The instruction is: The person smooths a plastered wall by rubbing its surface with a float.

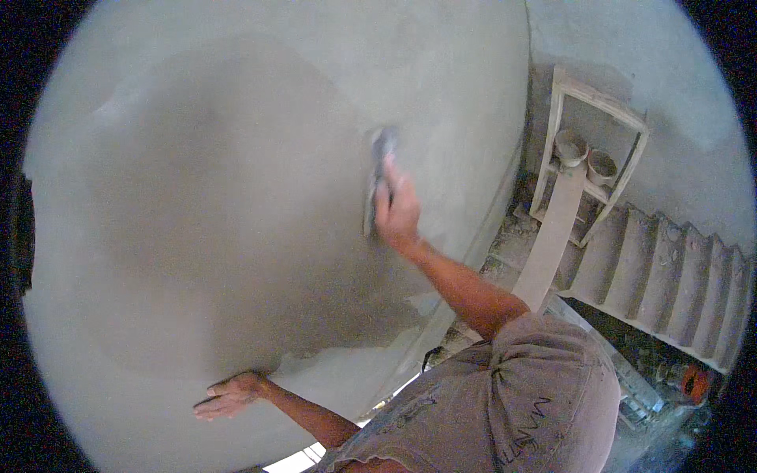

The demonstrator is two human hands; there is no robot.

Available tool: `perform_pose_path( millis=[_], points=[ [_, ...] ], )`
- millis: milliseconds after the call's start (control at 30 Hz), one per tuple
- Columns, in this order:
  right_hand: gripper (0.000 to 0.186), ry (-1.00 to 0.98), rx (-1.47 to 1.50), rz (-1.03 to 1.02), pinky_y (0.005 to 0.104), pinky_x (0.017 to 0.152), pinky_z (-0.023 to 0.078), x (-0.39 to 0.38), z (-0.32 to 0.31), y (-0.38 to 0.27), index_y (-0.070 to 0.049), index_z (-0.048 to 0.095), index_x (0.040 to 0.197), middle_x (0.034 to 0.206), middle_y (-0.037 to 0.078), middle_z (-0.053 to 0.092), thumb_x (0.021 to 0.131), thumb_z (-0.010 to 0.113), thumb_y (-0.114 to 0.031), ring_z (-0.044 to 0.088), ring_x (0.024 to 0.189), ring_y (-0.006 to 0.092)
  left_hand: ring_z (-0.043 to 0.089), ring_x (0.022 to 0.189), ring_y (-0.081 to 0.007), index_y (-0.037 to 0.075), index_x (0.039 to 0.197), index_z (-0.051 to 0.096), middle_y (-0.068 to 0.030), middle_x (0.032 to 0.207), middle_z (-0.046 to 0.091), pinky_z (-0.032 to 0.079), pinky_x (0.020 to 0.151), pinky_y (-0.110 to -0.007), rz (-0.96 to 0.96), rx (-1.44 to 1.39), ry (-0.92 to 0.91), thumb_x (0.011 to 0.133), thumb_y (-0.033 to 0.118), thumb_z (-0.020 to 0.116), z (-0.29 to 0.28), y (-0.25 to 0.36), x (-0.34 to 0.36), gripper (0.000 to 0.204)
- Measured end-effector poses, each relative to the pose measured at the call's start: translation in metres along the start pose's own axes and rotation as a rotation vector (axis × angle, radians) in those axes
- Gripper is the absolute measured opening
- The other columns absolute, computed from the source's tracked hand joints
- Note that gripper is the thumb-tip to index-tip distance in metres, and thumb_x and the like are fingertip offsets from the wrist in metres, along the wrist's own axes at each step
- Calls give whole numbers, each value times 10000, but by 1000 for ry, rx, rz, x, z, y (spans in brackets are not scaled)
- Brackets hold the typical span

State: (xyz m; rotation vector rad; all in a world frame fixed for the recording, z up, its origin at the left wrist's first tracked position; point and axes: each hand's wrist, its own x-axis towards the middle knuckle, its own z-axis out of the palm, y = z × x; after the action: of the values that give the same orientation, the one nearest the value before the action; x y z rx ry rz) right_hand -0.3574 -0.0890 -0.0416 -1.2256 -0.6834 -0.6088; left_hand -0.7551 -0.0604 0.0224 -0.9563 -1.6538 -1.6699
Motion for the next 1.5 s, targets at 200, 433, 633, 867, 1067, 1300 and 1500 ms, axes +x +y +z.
perform_pose_path(
  millis=[200, 433, 633, 867, 1067, 1300, 1500],
  points=[
    [522, 91, 26, 114, 448, 940, 493, 81, 48, 21, -22, 517, 1469, 1190, 243, 628, 953, 580, -72, 630, 1062, 415, 60, 1589, -310, 59, 1637, 149, -127, 1718, 112, 28, 1247, -558, -39, 58, 14, 1080, 548, 198, -1, -2, 0, 743],
    [405, -377, 71, -328, 446, 554, 455, -80, 0, -21, -95, 686, 1289, 804, 140, 550, 888, 636, -68, 538, 653, 331, 196, 1550, -380, 28, 1613, 231, -189, 1676, 224, 149, 1248, -551, 106, 69, 118, 1081, 564, 217, 5, -8, 1, 755],
    [485, -16, 61, 196, 395, 1094, 410, 12, 31, 26, 96, 449, 1467, 1411, 256, 567, 1012, 505, -63, 569, 1274, 323, 116, 1571, -379, 52, 1626, 216, -148, 1701, 184, 63, 1238, -571, 14, -4, 98, 1096, 512, 243, 3, -14, 0, 702],
    [508, -271, 125, -240, 413, 713, 485, -40, 35, -124, -53, 618, 1382, 954, 167, 634, 877, 648, -92, 586, 819, 328, 102, 1569, -401, 26, 1619, 212, -174, 1689, 205, 26, 1240, -578, -88, 14, 60, 1100, 482, 235, -1, -11, -3, 691],
    [431, -357, 150, -72, 476, 1207, 285, -132, 3, -34, 26, 537, 1406, 1497, 255, 491, 1043, 500, -203, 414, 1437, 362, 76, 1567, -432, -3, 1611, 213, -261, 1678, 153, -59, 1218, -613, -10, 6, 8, 1081, 441, 284, -10, -17, 2, 695],
    [496, -105, 98, -47, 462, 1168, 354, 8, 67, -105, 52, 461, 1474, 1504, 266, 478, 1077, 491, -245, 484, 1379, 390, 62, 1548, -497, -36, 1583, 266, -286, 1666, 162, -45, 1200, -655, 3, -64, -4, 1075, 444, 293, -7, -12, 13, 700],
    [455, -499, 43, -391, 498, 1135, 398, -115, 47, -110, 70, 520, 1426, 1473, 290, 510, 1064, 493, -203, 523, 1345, 426, 70, 1545, -504, -24, 1581, 283, -298, 1660, 164, -57, 1186, -677, -52, -96, -30, 1072, 459, 310, -6, -19, 16, 702]
  ],
)
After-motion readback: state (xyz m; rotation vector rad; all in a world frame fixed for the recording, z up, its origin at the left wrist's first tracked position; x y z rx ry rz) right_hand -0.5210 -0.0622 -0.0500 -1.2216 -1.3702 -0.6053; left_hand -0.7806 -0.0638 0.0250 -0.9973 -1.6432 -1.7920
